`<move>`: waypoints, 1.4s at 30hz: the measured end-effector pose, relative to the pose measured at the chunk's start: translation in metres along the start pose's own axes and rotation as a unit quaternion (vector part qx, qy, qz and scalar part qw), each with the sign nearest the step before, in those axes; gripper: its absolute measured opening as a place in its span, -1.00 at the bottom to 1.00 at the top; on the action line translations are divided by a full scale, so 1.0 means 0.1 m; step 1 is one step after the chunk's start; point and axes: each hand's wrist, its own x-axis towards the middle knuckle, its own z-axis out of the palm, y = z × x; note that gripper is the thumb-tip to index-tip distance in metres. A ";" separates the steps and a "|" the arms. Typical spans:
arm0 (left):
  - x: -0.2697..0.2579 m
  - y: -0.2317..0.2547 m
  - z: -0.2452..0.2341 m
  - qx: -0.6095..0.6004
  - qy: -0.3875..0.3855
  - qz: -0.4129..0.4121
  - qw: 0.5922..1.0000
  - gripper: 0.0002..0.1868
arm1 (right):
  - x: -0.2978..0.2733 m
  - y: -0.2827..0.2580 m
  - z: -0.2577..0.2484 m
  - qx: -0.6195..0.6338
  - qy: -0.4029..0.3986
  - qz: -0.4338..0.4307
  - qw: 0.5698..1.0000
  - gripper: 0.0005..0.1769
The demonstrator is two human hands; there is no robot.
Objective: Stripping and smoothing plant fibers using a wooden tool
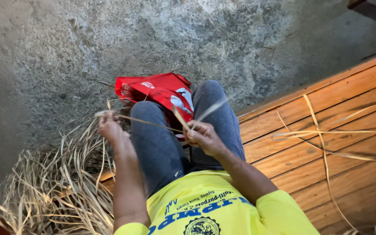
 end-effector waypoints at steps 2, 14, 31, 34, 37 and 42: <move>0.26 -0.09 -0.16 0.021 0.018 0.007 1.000 -0.85 | -0.08 0.06 -0.12 0.023 0.015 0.002 1.000 -0.79; 1.37 -0.50 -1.32 0.233 0.155 0.164 0.946 -0.77 | -0.52 -0.71 -0.87 0.041 0.083 0.070 0.993 -0.59; -1.52 0.77 0.28 0.024 -0.403 0.354 0.843 -0.92 | 0.49 -0.07 0.35 0.061 0.122 0.333 0.933 -0.56; -1.40 0.44 0.17 0.018 -0.418 0.280 0.864 -0.90 | 0.53 -0.04 0.42 0.037 0.126 0.321 0.938 -0.59; -1.37 -0.15 0.13 -0.166 -0.361 0.033 0.917 -0.91 | 0.53 0.04 0.44 -0.029 0.139 0.237 0.961 -0.68; -1.60 -0.10 0.26 -0.266 -0.305 -0.158 0.901 -0.89 | 0.54 0.19 0.41 -0.454 0.142 0.057 0.878 -0.71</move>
